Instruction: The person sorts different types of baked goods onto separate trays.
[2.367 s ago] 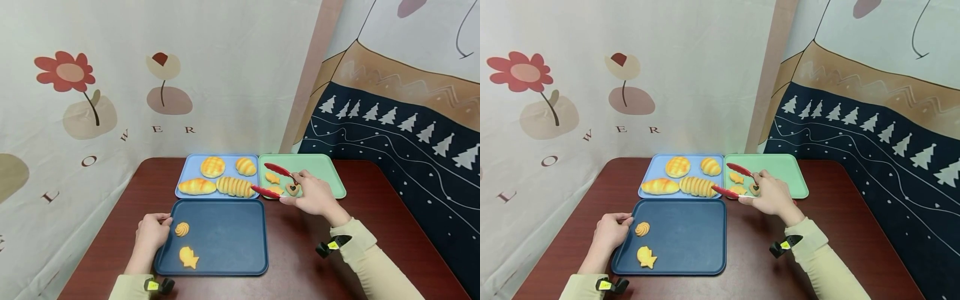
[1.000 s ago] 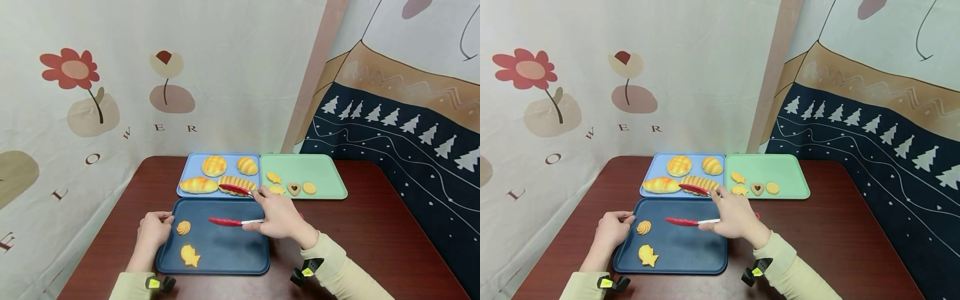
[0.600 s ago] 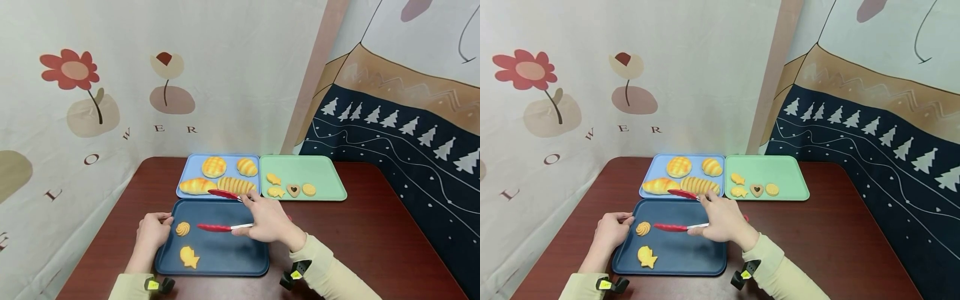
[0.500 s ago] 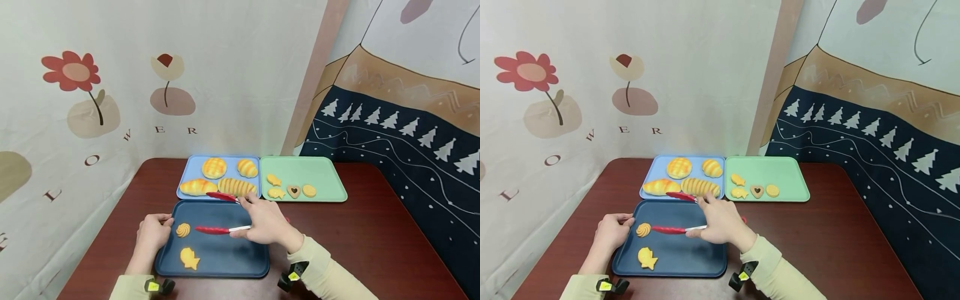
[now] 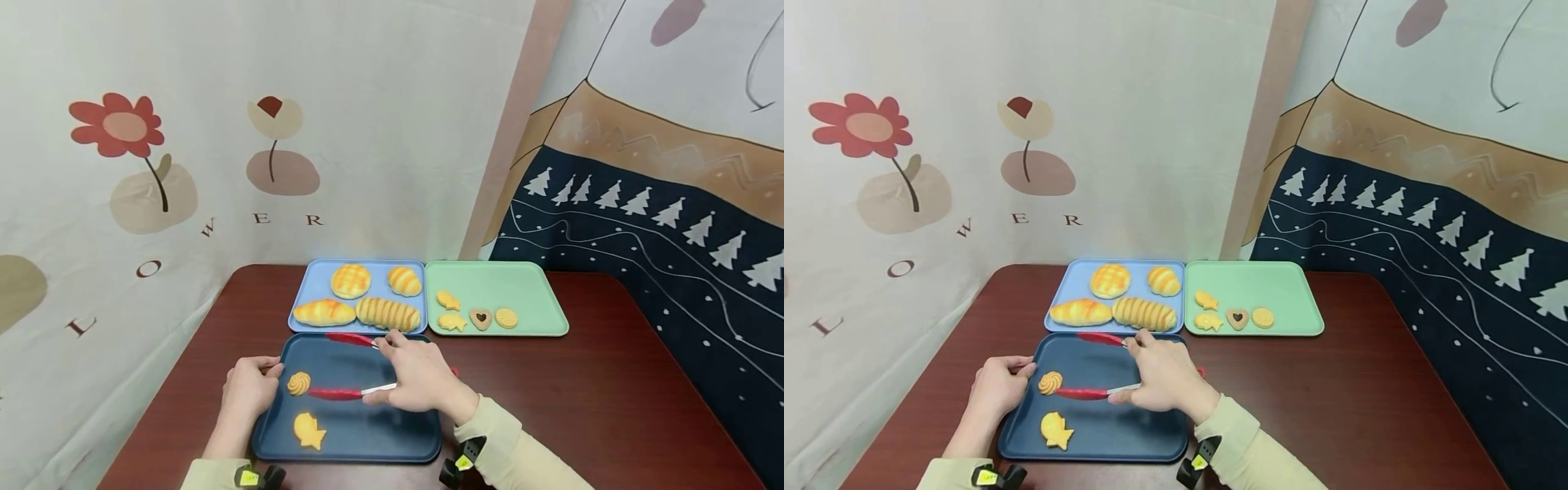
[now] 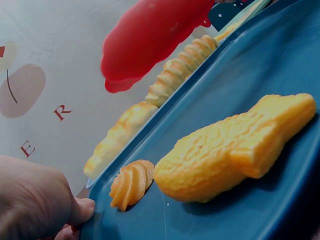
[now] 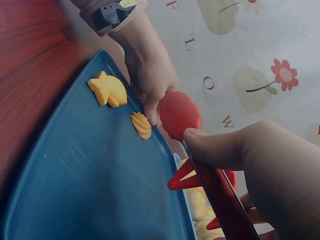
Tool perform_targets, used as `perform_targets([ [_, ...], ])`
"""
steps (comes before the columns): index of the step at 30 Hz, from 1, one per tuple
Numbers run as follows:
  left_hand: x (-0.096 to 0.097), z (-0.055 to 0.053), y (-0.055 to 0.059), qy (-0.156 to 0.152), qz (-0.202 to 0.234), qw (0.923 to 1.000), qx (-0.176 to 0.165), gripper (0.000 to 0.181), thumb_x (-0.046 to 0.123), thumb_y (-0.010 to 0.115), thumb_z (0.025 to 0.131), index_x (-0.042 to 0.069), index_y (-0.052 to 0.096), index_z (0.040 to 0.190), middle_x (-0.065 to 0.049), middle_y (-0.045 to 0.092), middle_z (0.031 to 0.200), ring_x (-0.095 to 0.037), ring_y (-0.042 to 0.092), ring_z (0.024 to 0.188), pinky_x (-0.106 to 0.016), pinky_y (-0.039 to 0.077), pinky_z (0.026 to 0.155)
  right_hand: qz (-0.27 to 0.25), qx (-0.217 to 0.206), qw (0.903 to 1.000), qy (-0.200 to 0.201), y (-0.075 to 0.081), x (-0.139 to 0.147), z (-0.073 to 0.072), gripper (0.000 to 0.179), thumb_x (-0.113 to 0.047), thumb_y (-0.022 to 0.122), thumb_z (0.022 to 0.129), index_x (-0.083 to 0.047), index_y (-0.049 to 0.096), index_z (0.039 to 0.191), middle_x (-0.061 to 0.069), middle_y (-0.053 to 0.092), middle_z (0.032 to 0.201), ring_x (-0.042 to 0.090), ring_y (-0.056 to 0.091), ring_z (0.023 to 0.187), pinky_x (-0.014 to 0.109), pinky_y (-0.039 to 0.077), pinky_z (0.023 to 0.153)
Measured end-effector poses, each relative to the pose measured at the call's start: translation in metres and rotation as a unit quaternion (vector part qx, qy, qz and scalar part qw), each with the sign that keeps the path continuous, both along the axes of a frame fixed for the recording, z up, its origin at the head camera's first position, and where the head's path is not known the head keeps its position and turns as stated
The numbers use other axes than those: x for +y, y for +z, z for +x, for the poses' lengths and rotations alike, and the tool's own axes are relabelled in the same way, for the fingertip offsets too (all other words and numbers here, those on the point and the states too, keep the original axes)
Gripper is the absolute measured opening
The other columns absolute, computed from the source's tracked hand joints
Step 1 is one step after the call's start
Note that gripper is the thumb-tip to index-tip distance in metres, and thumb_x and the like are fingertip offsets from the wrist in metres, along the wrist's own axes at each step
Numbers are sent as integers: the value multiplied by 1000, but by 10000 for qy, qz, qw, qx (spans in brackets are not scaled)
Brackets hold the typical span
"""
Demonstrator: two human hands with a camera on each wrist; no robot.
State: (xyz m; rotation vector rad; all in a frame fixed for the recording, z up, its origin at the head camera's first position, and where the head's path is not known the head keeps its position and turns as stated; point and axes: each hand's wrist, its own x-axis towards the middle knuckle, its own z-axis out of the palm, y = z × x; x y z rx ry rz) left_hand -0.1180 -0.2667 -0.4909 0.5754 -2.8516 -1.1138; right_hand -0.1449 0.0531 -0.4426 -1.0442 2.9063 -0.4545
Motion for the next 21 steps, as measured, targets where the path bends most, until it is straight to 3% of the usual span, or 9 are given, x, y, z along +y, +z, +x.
perform_targets([
  [4,0,-1,-1,-12,-20,10000,19,34,21,66,105,-1,74,130,-22,75,115,-41,67,104,-55,53,78,23,-25,9999,98,-2,-7,-1,93,-80,67,85,-16,60,152,4,60,143,16,70,97,33,53,68],
  [9,-1,0,0,-12,-37,10000,33,34,21,67,105,-2,74,129,-22,75,116,-42,68,104,-56,53,79,43,-160,9997,186,-8,-19,-1,88,-76,70,86,-16,62,150,1,62,134,12,65,81,27,44,57],
  [15,1,0,0,-9,-58,10000,46,33,20,68,104,-1,74,129,-24,73,121,-45,66,108,-58,53,81,159,-205,9995,170,-14,-30,-3,86,-74,72,85,-17,63,149,1,63,130,10,54,63,27,39,50],
  [21,1,-1,0,40,-56,10000,12,33,20,68,105,-2,74,129,-24,74,120,-44,66,109,-58,52,81,325,-128,9992,213,-18,-37,-5,84,-74,71,87,-17,64,148,1,63,132,10,54,64,27,40,52],
])
